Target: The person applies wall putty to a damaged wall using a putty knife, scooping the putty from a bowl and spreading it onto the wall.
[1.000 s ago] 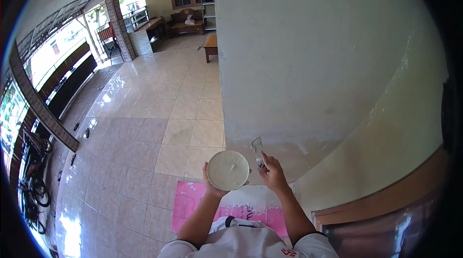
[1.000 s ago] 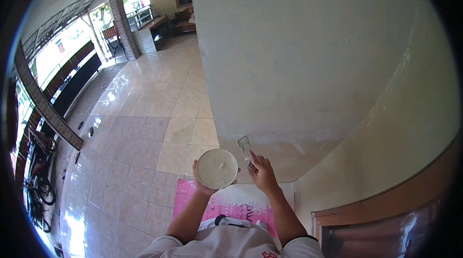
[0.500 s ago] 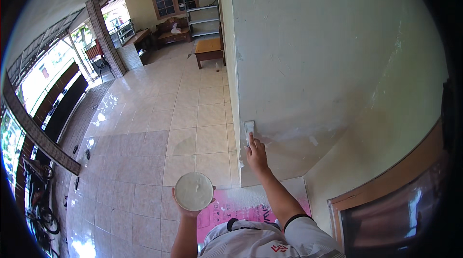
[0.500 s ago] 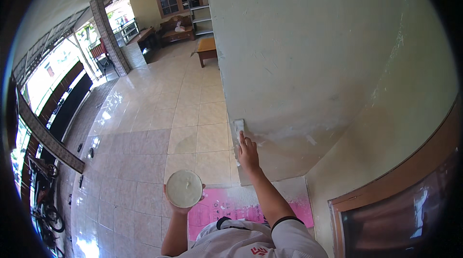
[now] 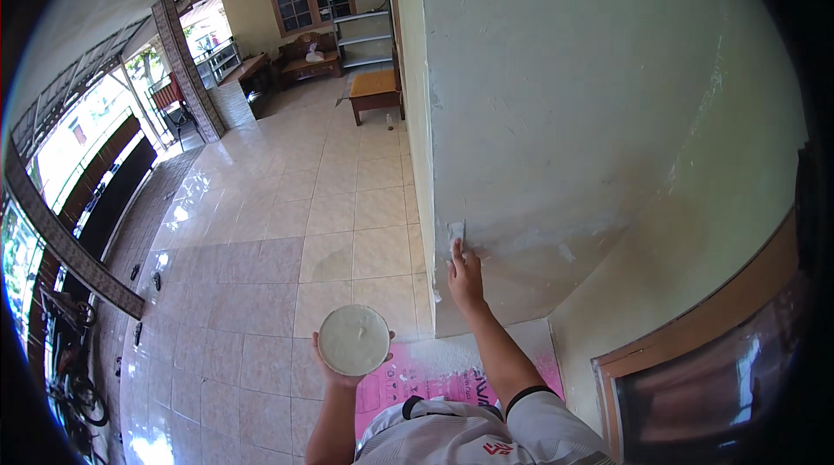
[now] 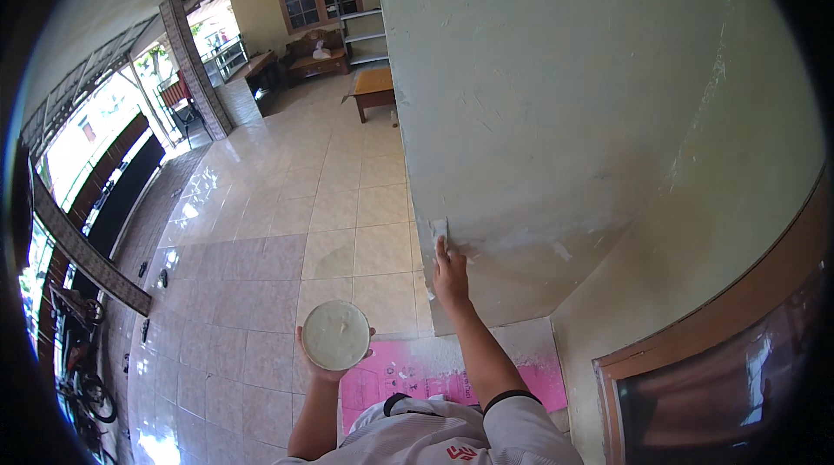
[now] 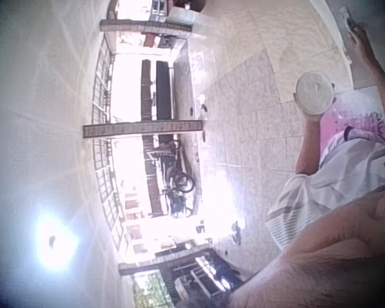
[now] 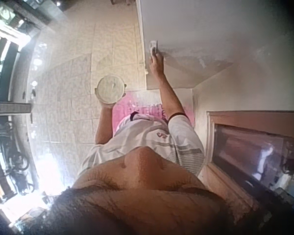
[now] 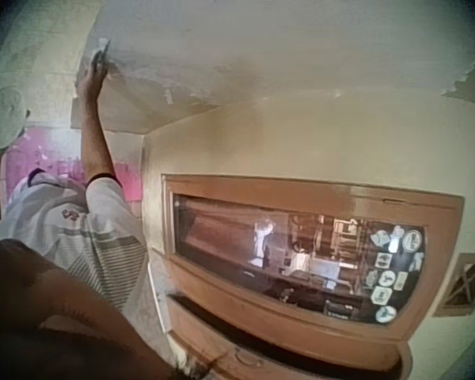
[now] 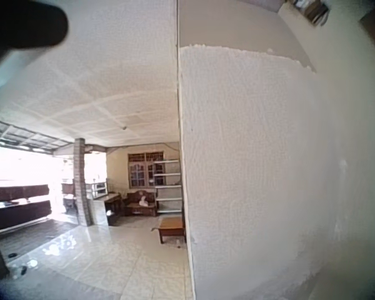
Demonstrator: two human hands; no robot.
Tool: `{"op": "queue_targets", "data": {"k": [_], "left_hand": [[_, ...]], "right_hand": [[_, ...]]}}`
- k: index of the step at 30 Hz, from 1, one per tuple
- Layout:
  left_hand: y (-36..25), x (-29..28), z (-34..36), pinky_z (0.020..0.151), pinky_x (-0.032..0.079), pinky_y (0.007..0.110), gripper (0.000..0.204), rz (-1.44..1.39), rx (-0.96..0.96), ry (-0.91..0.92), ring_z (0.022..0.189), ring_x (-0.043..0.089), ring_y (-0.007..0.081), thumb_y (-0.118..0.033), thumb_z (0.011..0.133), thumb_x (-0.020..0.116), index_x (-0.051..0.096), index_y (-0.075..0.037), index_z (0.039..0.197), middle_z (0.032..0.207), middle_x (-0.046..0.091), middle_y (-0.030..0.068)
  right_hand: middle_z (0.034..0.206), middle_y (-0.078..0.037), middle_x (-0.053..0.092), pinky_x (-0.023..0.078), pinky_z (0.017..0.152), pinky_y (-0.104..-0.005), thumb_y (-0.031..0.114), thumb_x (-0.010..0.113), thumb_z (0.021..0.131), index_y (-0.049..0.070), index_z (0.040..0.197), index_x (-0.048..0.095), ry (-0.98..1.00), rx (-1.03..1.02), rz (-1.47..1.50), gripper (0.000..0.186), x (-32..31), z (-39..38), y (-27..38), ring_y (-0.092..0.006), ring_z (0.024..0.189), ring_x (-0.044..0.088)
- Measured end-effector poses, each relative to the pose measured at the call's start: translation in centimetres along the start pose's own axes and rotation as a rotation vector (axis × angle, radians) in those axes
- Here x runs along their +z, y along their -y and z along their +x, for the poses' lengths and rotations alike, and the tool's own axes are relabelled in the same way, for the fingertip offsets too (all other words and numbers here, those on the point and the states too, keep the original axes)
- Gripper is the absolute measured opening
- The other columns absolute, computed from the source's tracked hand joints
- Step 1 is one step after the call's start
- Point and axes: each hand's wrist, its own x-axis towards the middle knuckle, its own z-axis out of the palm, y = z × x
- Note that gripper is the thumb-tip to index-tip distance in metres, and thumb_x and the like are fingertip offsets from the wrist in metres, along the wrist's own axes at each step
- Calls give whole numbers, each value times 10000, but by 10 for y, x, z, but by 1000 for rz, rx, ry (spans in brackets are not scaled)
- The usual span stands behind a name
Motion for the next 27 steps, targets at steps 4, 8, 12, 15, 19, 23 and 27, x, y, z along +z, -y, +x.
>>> {"op": "queue_targets", "data": {"k": [4, 8, 12, 15, 19, 23, 27], "left_hand": [[3, 0, 5, 896, 466, 854, 1057, 22, -14, 18, 1378, 375, 671, -875, 836, 487, 358, -166, 1609, 1583, 385, 285], [-3, 0, 1, 893, 469, 853, 1069, 25, -3, 7, 1370, 376, 680, -881, 829, 490, 353, -165, 1610, 1583, 381, 286], [0, -3, 3, 905, 466, 854, 1087, 10, -17, 24, 1365, 376, 686, -891, 817, 499, 350, -168, 1614, 1578, 385, 288], [3, 3, 5, 908, 471, 849, 1087, 31, -20, 28, 1361, 383, 685, -893, 815, 502, 353, -170, 1613, 1573, 394, 286], [2, 0, 2, 905, 478, 844, 1084, 43, 6, 20, 1354, 393, 683, -892, 816, 502, 355, -170, 1611, 1566, 400, 287], [-1, -5, 1, 910, 473, 849, 1076, -4, 9, 35, 1363, 384, 683, -884, 821, 505, 352, -172, 1613, 1574, 393, 284], [-1, -7, 8, 913, 478, 842, 1063, 59, -15, 46, 1372, 376, 678, -871, 828, 515, 348, -173, 1613, 1583, 379, 282]], "right_hand": [[1051, -169, 580, 488, 862, -475, 21, 711, 911, 96, 1654, 316, 151, 68, -148, 845, 12, -45, -28, -366, 937, 554], [1052, -177, 572, 486, 866, -475, 26, 716, 906, 108, 1647, 336, 95, 39, 15, 837, 4, -32, -9, -370, 950, 549], [1059, -185, 561, 482, 867, -469, 22, 710, 907, 115, 1650, 334, -36, 30, -31, 839, 3, -3, -6, -371, 958, 548], [1055, -188, 559, 481, 861, -471, 14, 703, 908, 113, 1654, 323, -7, 20, -91, 843, 12, -25, -26, -373, 961, 550], [1059, -197, 564, 483, 846, -479, 3, 697, 907, 107, 1650, 327, 80, 92, 5, 837, 10, -41, -20, -385, 961, 553], [1063, -201, 563, 486, 836, -481, 1, 695, 908, 104, 1649, 328, -43, 8, 10, 833, 0, 0, 9, -390, 943, 550], [1059, -201, 560, 493, 835, -478, 22, 701, 912, 100, 1648, 330, 60, 25, -95, 827, 15, -26, -21, -383, 944, 550]]}}
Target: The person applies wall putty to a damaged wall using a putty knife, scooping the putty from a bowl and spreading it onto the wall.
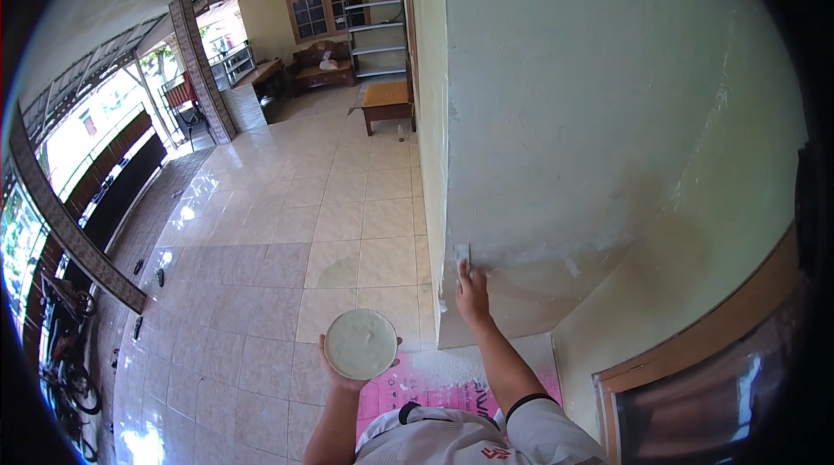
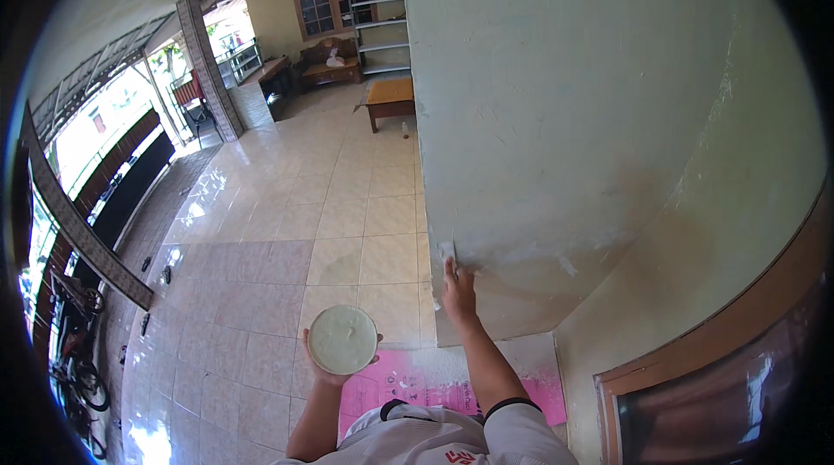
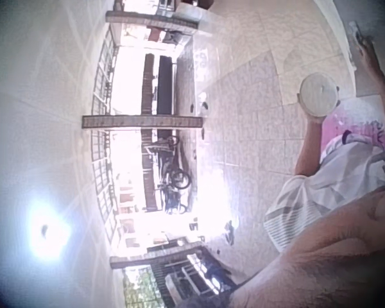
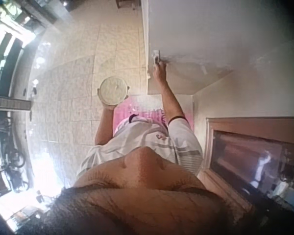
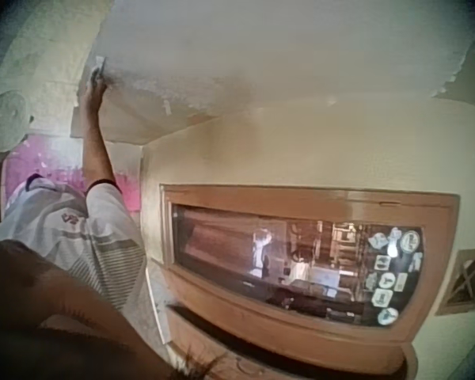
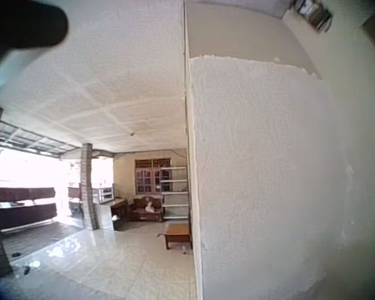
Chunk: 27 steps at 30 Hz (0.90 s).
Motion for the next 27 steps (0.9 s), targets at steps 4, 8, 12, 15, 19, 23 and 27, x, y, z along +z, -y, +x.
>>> {"op": "queue_targets", "data": {"k": [4, 8, 12, 15, 19, 23, 27], "left_hand": [[0, 2, -5, 924, 459, 853, 1066, -84, 7, 55, 1385, 354, 678, -865, 828, 524, 342, -170, 1615, 1592, 360, 287], [-2, -3, -8, 940, 435, 868, 1064, -120, -4, 16, 1397, 327, 686, -866, 827, 521, 341, -178, 1619, 1608, 337, 282], [2, 0, 0, 947, 431, 867, 1069, -115, -35, 42, 1408, 301, 691, -861, 827, 531, 325, -181, 1626, 1621, 316, 281], [2, -4, -2, 944, 432, 868, 1070, -101, -22, 52, 1411, 294, 692, -857, 827, 537, 320, -181, 1628, 1621, 315, 282], [-2, -3, -8, 944, 426, 873, 1056, -138, -16, 11, 1412, 287, 697, -862, 830, 522, 336, -190, 1624, 1621, 320, 275], [1, 0, -2, 956, 421, 871, 1051, -138, -43, 45, 1412, 290, 696, -863, 837, 512, 337, -189, 1624, 1621, 321, 276], [5, 2, 3, 958, 430, 863, 1049, -108, -37, 75, 1410, 298, 694, -854, 848, 508, 320, -178, 1628, 1616, 323, 283]], "right_hand": [[1050, -196, 558, 500, 835, -477, 45, 713, 905, 101, 1637, 355, 86, 28, 5, 817, -3, -30, -5, -378, 951, 553], [1063, -198, 563, 500, 831, -474, 48, 718, 901, 108, 1636, 365, -53, -13, 14, 817, -15, 20, 24, -376, 940, 550], [1090, -205, 573, 499, 852, -481, 41, 710, 901, 104, 1637, 360, 29, 41, -14, 817, -3, 10, 9, -379, 962, 560], [1101, -206, 576, 498, 866, -487, 33, 707, 897, 96, 1634, 361, 119, 68, 4, 816, -1, -30, -7, -385, 977, 563], [1051, -186, 562, 519, 850, -473, 57, 702, 908, 130, 1634, 377, -129, -34, 24, 798, -21, 5, 15, -372, 941, 560], [1068, -188, 559, 516, 864, -480, 49, 712, 897, 124, 1637, 367, -125, 13, 68, 820, -18, 29, 10, -376, 953, 559], [1075, -195, 569, 485, 876, -477, 11, 705, 889, 75, 1635, 347, 55, 38, -8, 829, -5, -27, -12, -370, 956, 561]]}}
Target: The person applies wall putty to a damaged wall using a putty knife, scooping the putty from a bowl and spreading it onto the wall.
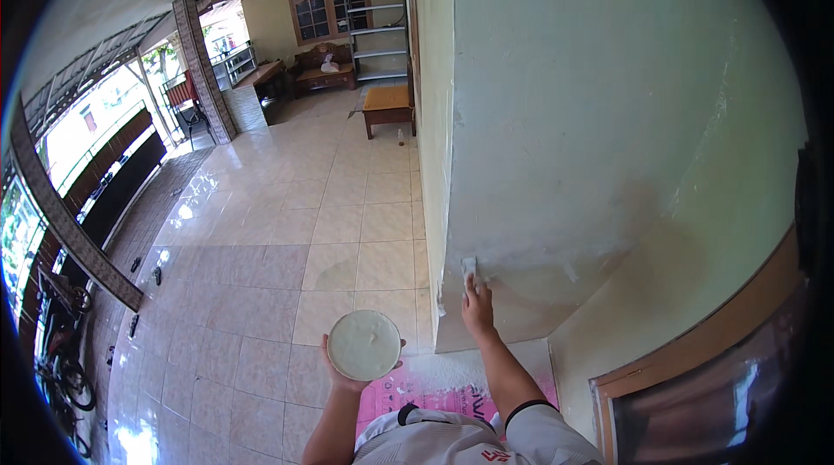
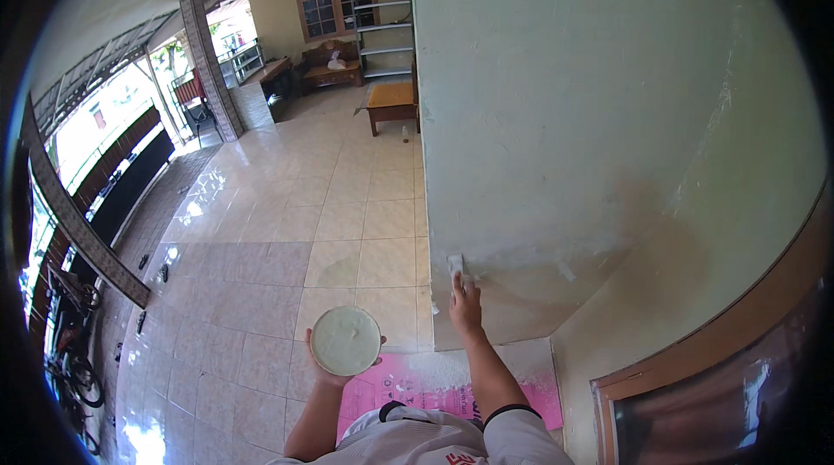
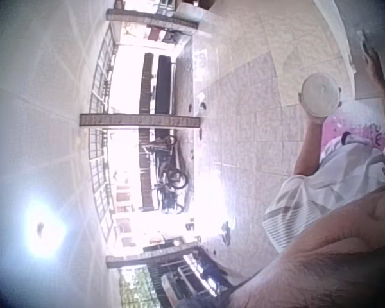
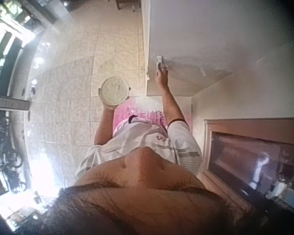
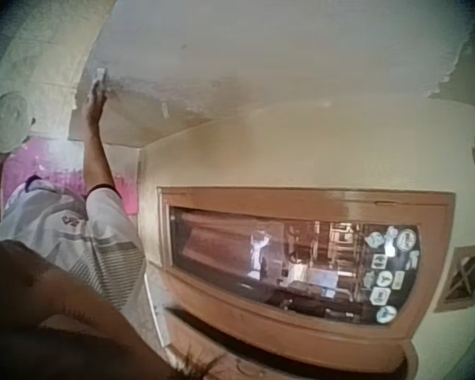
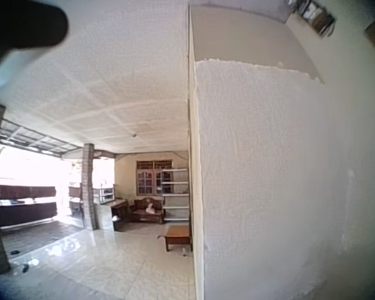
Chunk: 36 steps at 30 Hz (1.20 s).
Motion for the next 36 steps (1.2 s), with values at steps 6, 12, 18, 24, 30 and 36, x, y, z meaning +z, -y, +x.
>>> {"op": "queue_targets", "data": {"k": [6, 12, 18, 24, 30, 36], "left_hand": [[-1, 5, -4, 941, 433, 872, 1051, -31, 18, -34, 1404, 297, 702, -854, 847, 504, 322, -173, 1627, 1613, 323, 287], [3, 0, 6, 926, 435, 879, 1055, 37, 0, -37, 1395, 310, 704, -854, 844, 510, 321, -170, 1625, 1605, 330, 294], [5, 3, -2, 936, 440, 869, 1061, 0, 25, -32, 1391, 317, 703, -851, 842, 505, 319, -160, 1625, 1595, 333, 309], [9, 2, 6, 939, 446, 860, 1065, 38, -12, -37, 1400, 310, 697, -847, 838, 521, 314, -164, 1628, 1600, 330, 309], [8, 6, 3, 898, 467, 859, 1054, 30, 47, -8, 1384, 330, 698, -847, 843, 514, 336, -150, 1613, 1587, 345, 309], [8, 10, 4, 861, 488, 847, 1033, 84, 35, -38, 1352, 373, 698, -849, 838, 521, 370, -159, 1592, 1569, 369, 302]], "right_hand": [[1050, -181, 562, 480, 869, -482, 15, 713, 885, 64, 1630, 356, -112, -61, 118, 827, -21, 51, 37, -357, 934, 550], [1071, -189, 558, 485, 881, -499, 12, 711, 887, 61, 1613, 388, -35, -1, -54, 797, -2, 1, -7, -368, 961, 554], [1110, -213, 560, 517, 853, -506, 30, 713, 890, 113, 1617, 393, -97, -21, 80, 798, -19, 37, 25, -404, 976, 562], [1105, -209, 558, 534, 812, -492, 51, 720, 893, 116, 1613, 402, -99, -56, -33, 790, 5, 23, 5, -403, 976, 564], [1082, -198, 557, 540, 776, -473, 52, 715, 896, 106, 1619, 389, -14, -40, -9, 795, 3, 5, 17, -389, 978, 563], [1089, -194, 538, 502, 841, -473, 32, 712, 893, 104, 1631, 370, -147, -8, 74, 817, 3, 32, 16, -377, 978, 553]]}}
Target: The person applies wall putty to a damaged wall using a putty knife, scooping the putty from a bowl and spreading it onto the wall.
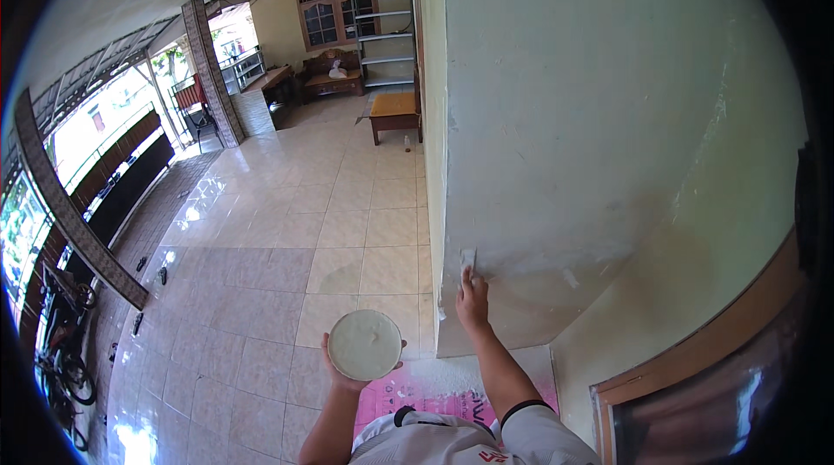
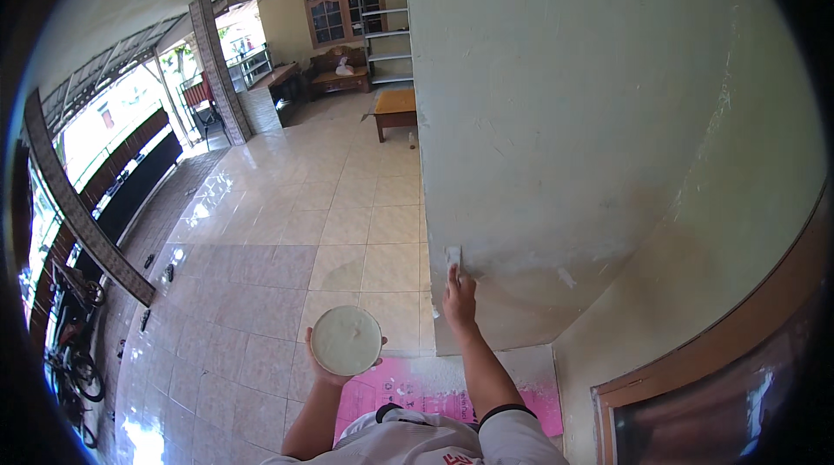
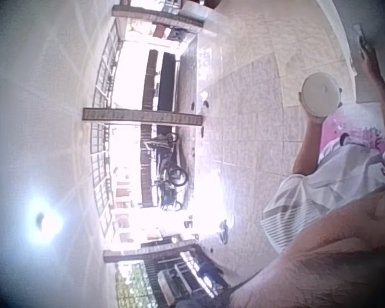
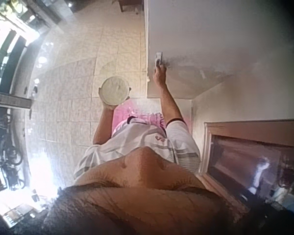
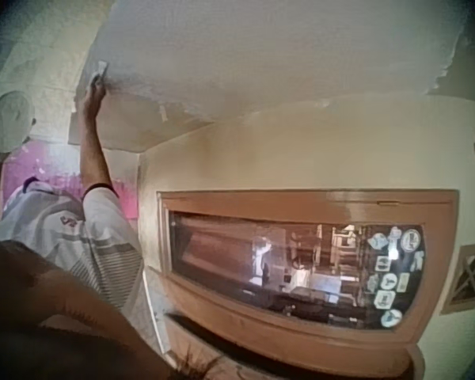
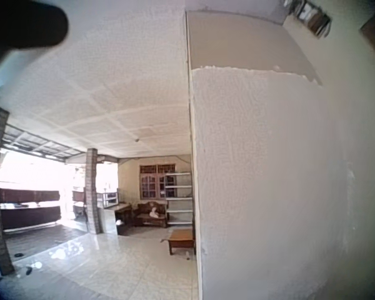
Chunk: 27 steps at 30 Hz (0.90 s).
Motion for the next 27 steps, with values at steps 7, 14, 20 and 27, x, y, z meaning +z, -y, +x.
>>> {"op": "queue_targets", "data": {"k": [7, 14, 20, 27], "left_hand": [[-1, 3, -2, 865, 481, 850, 1032, -39, 8, 6, 1368, 356, 694, -849, 838, 522, 367, -166, 1596, 1568, 378, 289], [5, -1, 11, 930, 445, 864, 1040, -5, -97, 53, 1394, 328, 683, -840, 833, 542, 357, -168, 1604, 1576, 370, 281], [18, -10, 14, 949, 435, 860, 1060, 7, -98, 31, 1412, 323, 673, -844, 819, 554, 348, -175, 1615, 1606, 342, 285], [69, 25, 56, 978, 424, 841, 1072, -8, -125, 10, 1408, 355, 663, -863, 818, 522, 340, -184, 1627, 1619, 343, 277]], "right_hand": [[1130, -216, 529, 503, 865, -496, 19, 702, 898, 106, 1634, 356, 156, 18, -10, 818, -9, -23, -12, -404, 983, 540], [1125, -225, 539, 514, 858, -502, 34, 693, 909, 138, 1630, 373, 79, 43, -141, 796, -13, -23, -22, -411, 1014, 558], [1070, -217, 584, 524, 823, -475, 25, 696, 861, 58, 1572, 453, 277, 264, 103, 752, -67, -106, -35, -397, 973, 601], [1092, -159, 676, 558, 740, -360, -34, 689, 847, -13, 1347, 665, 165, 327, 514, 502, -225, -1, 21, -230, 820, 672]]}}
